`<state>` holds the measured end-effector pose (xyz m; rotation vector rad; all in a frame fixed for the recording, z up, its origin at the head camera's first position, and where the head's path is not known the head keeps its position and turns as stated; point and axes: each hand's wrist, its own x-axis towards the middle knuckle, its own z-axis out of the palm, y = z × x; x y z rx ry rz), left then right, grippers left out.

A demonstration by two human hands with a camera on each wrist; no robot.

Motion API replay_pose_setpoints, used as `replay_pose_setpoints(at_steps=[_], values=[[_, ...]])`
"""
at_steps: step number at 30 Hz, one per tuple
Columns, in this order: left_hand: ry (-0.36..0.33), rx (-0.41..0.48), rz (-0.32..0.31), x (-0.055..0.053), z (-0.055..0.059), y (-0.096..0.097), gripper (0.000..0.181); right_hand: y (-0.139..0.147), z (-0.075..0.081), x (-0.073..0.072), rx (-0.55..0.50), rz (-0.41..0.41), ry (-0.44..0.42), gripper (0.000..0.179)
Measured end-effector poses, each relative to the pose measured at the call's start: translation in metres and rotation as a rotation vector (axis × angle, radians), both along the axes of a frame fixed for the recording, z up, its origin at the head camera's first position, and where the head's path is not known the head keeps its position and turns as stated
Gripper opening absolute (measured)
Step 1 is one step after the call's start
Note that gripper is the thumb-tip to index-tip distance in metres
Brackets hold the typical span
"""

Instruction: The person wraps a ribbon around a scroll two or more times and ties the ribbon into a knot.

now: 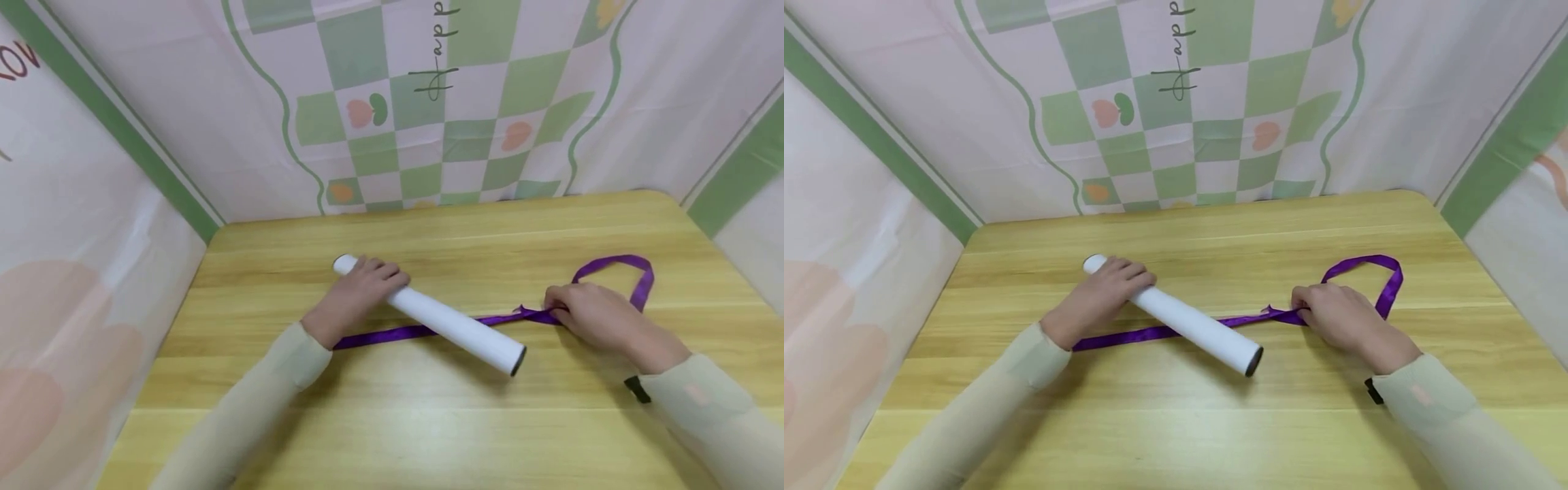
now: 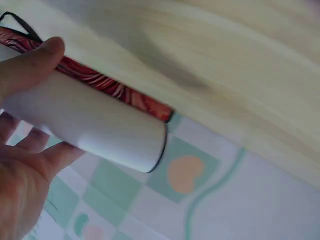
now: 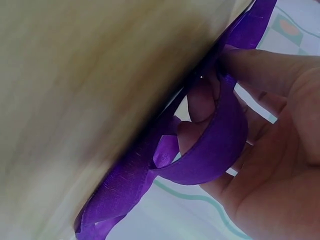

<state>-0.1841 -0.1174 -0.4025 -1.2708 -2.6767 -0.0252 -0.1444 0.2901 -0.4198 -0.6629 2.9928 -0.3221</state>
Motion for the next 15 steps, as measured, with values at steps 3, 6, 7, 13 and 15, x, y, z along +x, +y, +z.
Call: replay_pose_setpoints(at_steps=[3,6,7,13,15], values=[[0.072,-0.016,-0.103,-0.010,-0.003,0.019,0.037,0.000,0.000,0.000,-0.005,0.002,0.002,0.007],[0.098,-0.035,-0.197,-0.019,-0.005,0.038,0.034,-0.001,-0.001,0.000,-0.008,0.004,0.013,0.007],[0.094,-0.049,-0.223,-0.022,-0.006,0.044,0.033,-0.001,-0.001,0.001,-0.007,0.004,0.017,0.007],[0.057,-0.156,-0.331,-0.031,-0.011,0.076,0.033,-0.003,-0.002,0.004,0.003,0.016,0.030,0.009],[0.061,-0.183,-0.353,-0.031,-0.010,0.086,0.034,-0.002,-0.002,0.004,0.005,0.014,0.031,0.010]])
